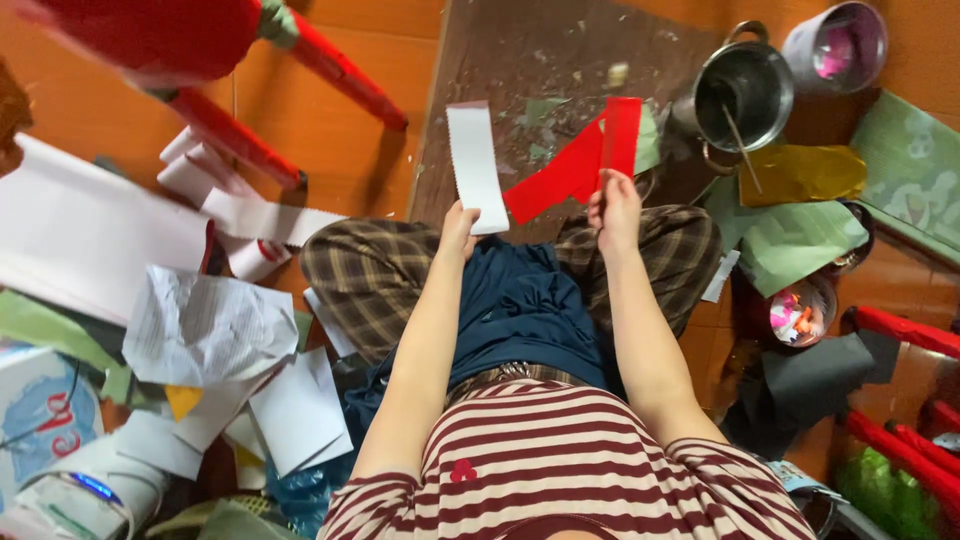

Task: The recorder is applying paper strips and glue to a bamboo frame to decorate a traditional effigy.

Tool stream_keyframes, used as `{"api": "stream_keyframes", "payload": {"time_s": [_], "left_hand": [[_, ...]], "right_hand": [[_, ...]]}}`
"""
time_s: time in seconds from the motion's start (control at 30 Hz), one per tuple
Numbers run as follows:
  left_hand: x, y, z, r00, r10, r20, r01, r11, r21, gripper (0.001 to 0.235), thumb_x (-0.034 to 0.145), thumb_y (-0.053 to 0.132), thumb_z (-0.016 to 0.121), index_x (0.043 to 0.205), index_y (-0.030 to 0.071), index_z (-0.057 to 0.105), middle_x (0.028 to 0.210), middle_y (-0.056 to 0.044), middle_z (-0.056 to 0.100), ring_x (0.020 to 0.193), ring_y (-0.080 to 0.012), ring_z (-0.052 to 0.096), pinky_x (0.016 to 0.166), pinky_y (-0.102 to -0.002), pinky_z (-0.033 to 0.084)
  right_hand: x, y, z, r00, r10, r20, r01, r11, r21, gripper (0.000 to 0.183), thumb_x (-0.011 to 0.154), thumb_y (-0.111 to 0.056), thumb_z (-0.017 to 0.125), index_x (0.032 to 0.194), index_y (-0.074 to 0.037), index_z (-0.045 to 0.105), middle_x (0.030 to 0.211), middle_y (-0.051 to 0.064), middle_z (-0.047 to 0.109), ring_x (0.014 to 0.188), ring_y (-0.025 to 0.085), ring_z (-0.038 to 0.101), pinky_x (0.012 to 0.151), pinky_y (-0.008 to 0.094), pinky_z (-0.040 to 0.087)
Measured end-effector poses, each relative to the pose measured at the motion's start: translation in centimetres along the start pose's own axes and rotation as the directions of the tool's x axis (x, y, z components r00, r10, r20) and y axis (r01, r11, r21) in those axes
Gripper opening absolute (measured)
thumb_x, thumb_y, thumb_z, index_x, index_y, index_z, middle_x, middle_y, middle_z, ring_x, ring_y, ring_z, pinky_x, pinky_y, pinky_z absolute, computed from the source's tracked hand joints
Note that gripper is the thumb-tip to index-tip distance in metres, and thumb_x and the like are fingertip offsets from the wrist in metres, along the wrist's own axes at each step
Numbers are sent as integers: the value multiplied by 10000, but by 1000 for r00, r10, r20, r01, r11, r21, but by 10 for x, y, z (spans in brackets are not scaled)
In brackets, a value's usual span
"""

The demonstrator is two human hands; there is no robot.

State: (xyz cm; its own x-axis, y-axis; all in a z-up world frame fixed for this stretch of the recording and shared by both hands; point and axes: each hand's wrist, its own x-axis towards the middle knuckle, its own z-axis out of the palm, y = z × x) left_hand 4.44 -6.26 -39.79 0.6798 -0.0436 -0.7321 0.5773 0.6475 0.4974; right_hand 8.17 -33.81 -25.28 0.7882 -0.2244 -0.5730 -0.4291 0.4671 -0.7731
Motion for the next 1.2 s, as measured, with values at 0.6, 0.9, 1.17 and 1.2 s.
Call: {"api": "stream_keyframes", "payload": {"time_s": [0.6,0.9,1.17,1.2], "left_hand": [[42,-40,-34,976,-203,79,208,976,-57,453,882,45,536,1304,-120,540,1163,-263,644,985,-441,691,803,-607,613],[24,-16,-22,933,-355,51,358,920,-159,461,886,96,460,1313,-77,441,1240,-306,601,1091,-525,654,830,-728,571],[15,0,-12,946,-315,-76,303,942,-143,397,911,113,491,1265,-57,427,1243,-226,522,1139,-489,621,829,-734,580],[15,1,-11,941,-322,-107,309,943,-122,383,919,109,498,1257,-52,418,1230,-204,490,1142,-473,592,844,-742,553]], "right_hand": [[-19,47,119,780,-129,613,572,-251,-781,444,896,-18,568,1328,-103,629,859,232,688,797,447,677,679,549,544],[-150,0,50,854,1,520,503,-250,-827,348,916,-62,607,1235,-150,716,914,186,647,804,403,676,699,500,550],[-162,30,36,855,77,512,517,-73,-853,297,924,-80,596,1199,-47,704,881,231,686,794,440,674,713,545,553],[-161,26,31,873,100,478,487,-119,-865,290,914,-69,589,1178,-51,707,879,238,695,789,450,676,715,554,551]]}}
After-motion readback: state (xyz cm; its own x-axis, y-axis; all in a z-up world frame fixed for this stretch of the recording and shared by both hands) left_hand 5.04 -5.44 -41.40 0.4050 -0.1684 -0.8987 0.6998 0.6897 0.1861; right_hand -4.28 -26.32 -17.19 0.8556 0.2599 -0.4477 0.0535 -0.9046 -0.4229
